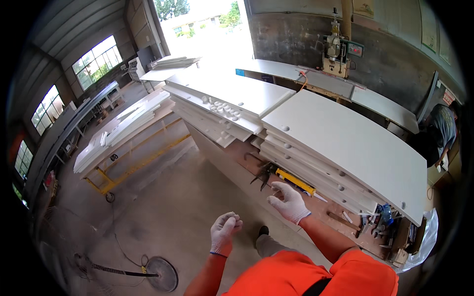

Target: The person places white plastic caps into pre-drilled holes on a white cabinet panel, then uses a hammer to tap them flush. They apply adhesive from a caulking gun into the holes and continue inserting and seating the caps. Another person works on a separate panel in the background.

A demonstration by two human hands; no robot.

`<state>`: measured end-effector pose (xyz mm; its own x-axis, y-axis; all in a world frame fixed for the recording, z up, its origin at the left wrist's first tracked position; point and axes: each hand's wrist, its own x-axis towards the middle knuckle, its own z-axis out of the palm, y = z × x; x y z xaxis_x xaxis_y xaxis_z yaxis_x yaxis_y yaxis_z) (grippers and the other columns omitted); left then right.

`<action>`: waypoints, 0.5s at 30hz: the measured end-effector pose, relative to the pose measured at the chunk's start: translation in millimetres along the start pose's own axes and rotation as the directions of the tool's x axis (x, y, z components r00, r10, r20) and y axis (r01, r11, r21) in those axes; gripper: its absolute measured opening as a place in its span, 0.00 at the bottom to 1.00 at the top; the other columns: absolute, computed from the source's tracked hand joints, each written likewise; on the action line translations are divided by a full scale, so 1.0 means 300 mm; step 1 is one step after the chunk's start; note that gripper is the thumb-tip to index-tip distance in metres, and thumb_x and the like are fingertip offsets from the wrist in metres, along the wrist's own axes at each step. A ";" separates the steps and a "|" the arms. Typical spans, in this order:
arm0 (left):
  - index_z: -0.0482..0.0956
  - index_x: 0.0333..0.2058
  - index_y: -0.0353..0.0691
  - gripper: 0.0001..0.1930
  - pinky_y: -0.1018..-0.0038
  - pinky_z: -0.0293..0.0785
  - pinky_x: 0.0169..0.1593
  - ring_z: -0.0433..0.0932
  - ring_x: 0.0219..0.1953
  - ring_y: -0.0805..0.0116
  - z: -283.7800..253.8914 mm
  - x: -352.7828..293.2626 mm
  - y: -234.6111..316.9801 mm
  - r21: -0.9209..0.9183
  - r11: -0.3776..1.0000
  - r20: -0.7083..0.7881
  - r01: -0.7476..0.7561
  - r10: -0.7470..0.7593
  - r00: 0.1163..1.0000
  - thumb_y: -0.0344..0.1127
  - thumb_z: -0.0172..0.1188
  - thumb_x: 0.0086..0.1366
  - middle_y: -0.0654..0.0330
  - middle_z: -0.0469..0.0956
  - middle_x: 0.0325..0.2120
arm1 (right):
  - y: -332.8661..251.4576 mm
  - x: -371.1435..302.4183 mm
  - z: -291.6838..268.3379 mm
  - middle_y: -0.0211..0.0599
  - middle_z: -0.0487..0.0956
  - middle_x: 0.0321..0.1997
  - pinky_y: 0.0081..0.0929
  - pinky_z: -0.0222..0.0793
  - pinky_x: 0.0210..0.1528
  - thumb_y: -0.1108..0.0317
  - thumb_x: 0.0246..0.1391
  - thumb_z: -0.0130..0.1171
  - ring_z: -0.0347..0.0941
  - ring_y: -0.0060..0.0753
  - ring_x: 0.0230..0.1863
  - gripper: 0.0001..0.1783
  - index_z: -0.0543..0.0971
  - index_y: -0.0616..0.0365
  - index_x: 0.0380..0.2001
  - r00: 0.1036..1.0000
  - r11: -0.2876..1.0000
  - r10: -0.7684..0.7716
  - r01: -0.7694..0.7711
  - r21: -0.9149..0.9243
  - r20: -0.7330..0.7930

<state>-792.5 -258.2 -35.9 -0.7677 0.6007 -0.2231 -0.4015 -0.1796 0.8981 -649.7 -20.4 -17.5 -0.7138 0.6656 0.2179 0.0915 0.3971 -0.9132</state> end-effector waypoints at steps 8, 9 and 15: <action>0.81 0.57 0.33 0.16 0.70 0.84 0.53 0.86 0.47 0.69 -0.029 0.764 0.395 0.207 0.956 -0.047 -0.206 0.220 0.974 0.34 0.66 0.75 0.59 0.85 0.47 | -0.030 0.761 0.277 0.53 0.81 0.63 0.43 0.81 0.61 0.58 0.60 0.71 0.84 0.50 0.56 0.35 0.76 0.61 0.67 0.955 0.938 -0.259 0.214 -0.273 -0.143; 0.81 0.58 0.33 0.17 0.70 0.84 0.52 0.86 0.47 0.69 -0.026 0.871 0.429 0.226 0.948 -0.055 -0.224 0.242 0.969 0.34 0.66 0.75 0.60 0.85 0.47 | -0.034 0.848 0.304 0.54 0.80 0.64 0.45 0.81 0.62 0.58 0.59 0.71 0.84 0.52 0.56 0.35 0.76 0.61 0.67 0.943 0.914 -0.299 0.240 -0.328 -0.143; 0.80 0.59 0.29 0.24 0.69 0.82 0.52 0.85 0.46 0.67 -0.024 1.704 0.611 0.608 0.593 0.072 -0.528 0.621 0.780 0.38 0.70 0.72 0.54 0.84 0.49 | -0.029 1.256 0.428 0.50 0.77 0.66 0.56 0.74 0.65 0.54 0.56 0.72 0.77 0.60 0.63 0.39 0.75 0.56 0.68 0.915 0.817 -0.343 0.181 -0.547 -0.211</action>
<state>-1262.1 10.2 11.8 -0.8128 0.4131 0.4108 0.4709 0.0506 0.8808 -1008.6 145.8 28.3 -0.5385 0.6059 0.5855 0.3255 0.7906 -0.5187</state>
